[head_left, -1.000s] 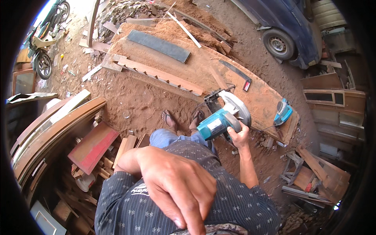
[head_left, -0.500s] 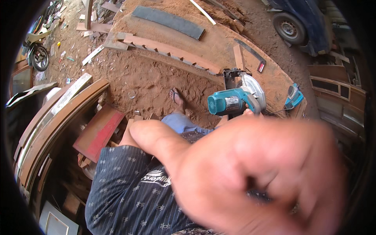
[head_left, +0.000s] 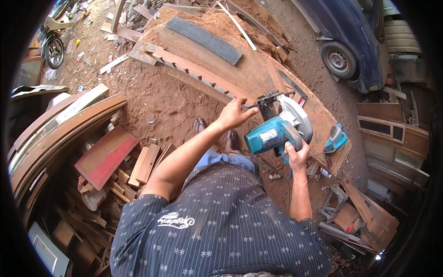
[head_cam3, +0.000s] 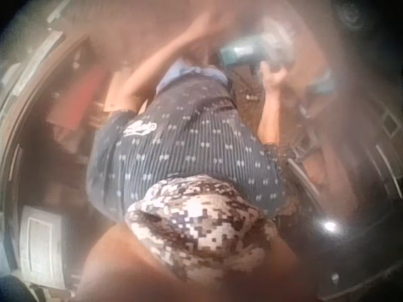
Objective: The person uses a circular saw to cut a long wooden plank on a workbench. They adjust the saw's depth and guide, then make a cut along the length of the wood. The person also uses a metal ruler to measure and mark the wood before cutting.
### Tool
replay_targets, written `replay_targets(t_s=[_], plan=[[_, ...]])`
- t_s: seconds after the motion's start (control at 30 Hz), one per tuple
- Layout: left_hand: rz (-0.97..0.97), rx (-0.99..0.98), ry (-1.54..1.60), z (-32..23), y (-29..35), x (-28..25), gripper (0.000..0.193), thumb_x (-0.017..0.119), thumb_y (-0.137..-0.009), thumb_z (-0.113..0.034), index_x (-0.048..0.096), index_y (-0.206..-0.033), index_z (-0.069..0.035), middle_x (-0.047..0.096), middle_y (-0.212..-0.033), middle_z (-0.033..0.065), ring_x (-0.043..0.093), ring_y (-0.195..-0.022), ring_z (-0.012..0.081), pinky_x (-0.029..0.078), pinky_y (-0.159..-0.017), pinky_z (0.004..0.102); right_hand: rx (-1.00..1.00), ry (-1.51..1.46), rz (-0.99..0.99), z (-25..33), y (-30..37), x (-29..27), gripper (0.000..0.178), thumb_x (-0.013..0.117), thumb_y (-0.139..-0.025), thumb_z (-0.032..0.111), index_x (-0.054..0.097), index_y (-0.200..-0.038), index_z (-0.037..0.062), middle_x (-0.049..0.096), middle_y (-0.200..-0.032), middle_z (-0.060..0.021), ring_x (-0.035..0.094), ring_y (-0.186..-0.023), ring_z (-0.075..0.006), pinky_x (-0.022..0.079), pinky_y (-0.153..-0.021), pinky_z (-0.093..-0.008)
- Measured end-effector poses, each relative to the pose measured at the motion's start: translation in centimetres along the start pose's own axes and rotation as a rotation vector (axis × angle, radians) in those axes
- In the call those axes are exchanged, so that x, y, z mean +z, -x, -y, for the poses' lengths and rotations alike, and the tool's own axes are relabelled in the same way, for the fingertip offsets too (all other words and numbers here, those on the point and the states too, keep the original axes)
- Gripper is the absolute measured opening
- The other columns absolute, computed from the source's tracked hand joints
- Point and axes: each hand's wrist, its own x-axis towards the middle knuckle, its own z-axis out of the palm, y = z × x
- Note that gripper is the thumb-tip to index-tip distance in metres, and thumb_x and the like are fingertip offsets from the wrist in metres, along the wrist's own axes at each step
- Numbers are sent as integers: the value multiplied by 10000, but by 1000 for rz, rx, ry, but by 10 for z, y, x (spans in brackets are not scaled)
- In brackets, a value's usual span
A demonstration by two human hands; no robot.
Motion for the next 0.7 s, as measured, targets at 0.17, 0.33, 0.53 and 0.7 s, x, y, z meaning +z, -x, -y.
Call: replay_targets(t_s=[0.17, 0.33, 0.53, 0.7], plan=[[387, -277, 339, -10, -23, 8, 873, 742, -860, -549, 492, -1373, 111, 684, -1137, 165, 647, -794, 128, 548, -699, 265, 2, 103, 29, -10, 5, -8, 254, 713, -846, 203, 692, -949, -29, 633, -729, 5, 562, -670, -91, 459, -605, -282], [465, -310, 227, 6, -28, 14, 837, 762, -845, -542, 473, -1422, -10, 678, -1135, 131, 636, -971, 168, 550, -686, 303, 11, 223, 61, 3, 12, -10, 302, 749, -816, 220, 714, -989, -25, 681, -749, -26, 614, -687, -102, 498, -635, -279], [559, -261, 338, 11, -38, 25, 663, 742, -909, -428, 506, -1361, -4, 666, -1021, 95, 621, -804, 109, 528, -662, 265, -7, 230, -47, -3, 37, 9, 299, 762, -811, 189, 701, -994, -39, 670, -749, -32, 609, -668, -100, 497, -627, -279], [535, -147, 218, 0, -48, 14, 630, 754, -877, -445, 554, -1262, 12, 674, -938, 108, 628, -697, 136, 541, -634, 290, -40, 294, -150, 3, 44, 24, 266, 760, -812, 180, 684, -949, -35, 670, -761, -38, 611, -691, -112, 498, -645, -292]])
